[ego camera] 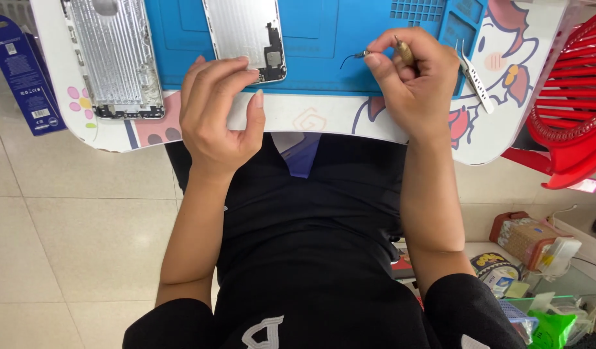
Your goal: Repairing internal components of a mobile phone using a screwdriver at a repair bench.
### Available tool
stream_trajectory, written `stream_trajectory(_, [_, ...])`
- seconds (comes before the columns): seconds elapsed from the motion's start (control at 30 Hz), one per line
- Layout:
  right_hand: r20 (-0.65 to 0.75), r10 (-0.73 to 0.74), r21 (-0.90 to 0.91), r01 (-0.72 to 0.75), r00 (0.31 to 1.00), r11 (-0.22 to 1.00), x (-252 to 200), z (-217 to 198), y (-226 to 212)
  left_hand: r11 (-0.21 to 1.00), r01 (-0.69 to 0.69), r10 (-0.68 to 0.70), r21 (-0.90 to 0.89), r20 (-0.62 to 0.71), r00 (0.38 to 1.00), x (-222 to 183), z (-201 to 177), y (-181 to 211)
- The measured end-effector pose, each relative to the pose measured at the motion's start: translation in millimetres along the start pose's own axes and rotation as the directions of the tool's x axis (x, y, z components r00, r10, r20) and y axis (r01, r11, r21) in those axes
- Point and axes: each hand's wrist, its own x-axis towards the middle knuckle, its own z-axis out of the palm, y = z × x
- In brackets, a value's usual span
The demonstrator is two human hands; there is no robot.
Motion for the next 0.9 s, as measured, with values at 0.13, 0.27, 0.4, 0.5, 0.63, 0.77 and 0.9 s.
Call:
stream_trajectory(0.13, [0.098,0.068,0.083,-0.076,0.993,0.994,-11.7,18.9,-39.1,0.993,-0.109,0.111,0.053,-0.038,0.993,2.9,-6.0,4.7])
stream_trajectory(0.27, [0.308,0.136,0.047,-0.158,0.941,0.986,-22.6,44.8,-68.4,0.978,-0.127,0.147,-0.167,0.112,0.983,-2.9,-21.0,21.3])
stream_trajectory(0.4, [0.392,0.172,0.096,-0.226,0.904,0.969,-31.8,58.7,-68.7,0.927,0.022,0.046,-0.375,0.170,0.984,-9.0,-27.2,37.4])
stream_trajectory(0.5, [0.393,0.219,0.100,-0.279,0.893,0.955,-39.3,62.7,-59.5,0.928,0.097,-0.025,-0.360,0.199,0.980,-9.5,-32.4,40.6])
stream_trajectory(0.63, [0.371,0.221,0.253,-0.327,0.902,0.911,-35.4,62.6,-56.6,0.916,0.145,-0.085,-0.375,0.170,0.982,-6.7,-33.6,33.8])
stream_trajectory(0.77, [0.312,0.147,0.172,-0.208,0.939,0.963,-24.8,64.5,-58.6,0.830,0.290,-0.230,-0.476,0.183,0.956,-2.8,-29.2,24.7])
stream_trajectory(0.9, [0.264,0.052,0.147,-0.093,0.963,0.985,-24.0,66.8,-49.9,0.839,0.239,-0.167,-0.489,0.186,0.968,9.5,-23.4,9.2])
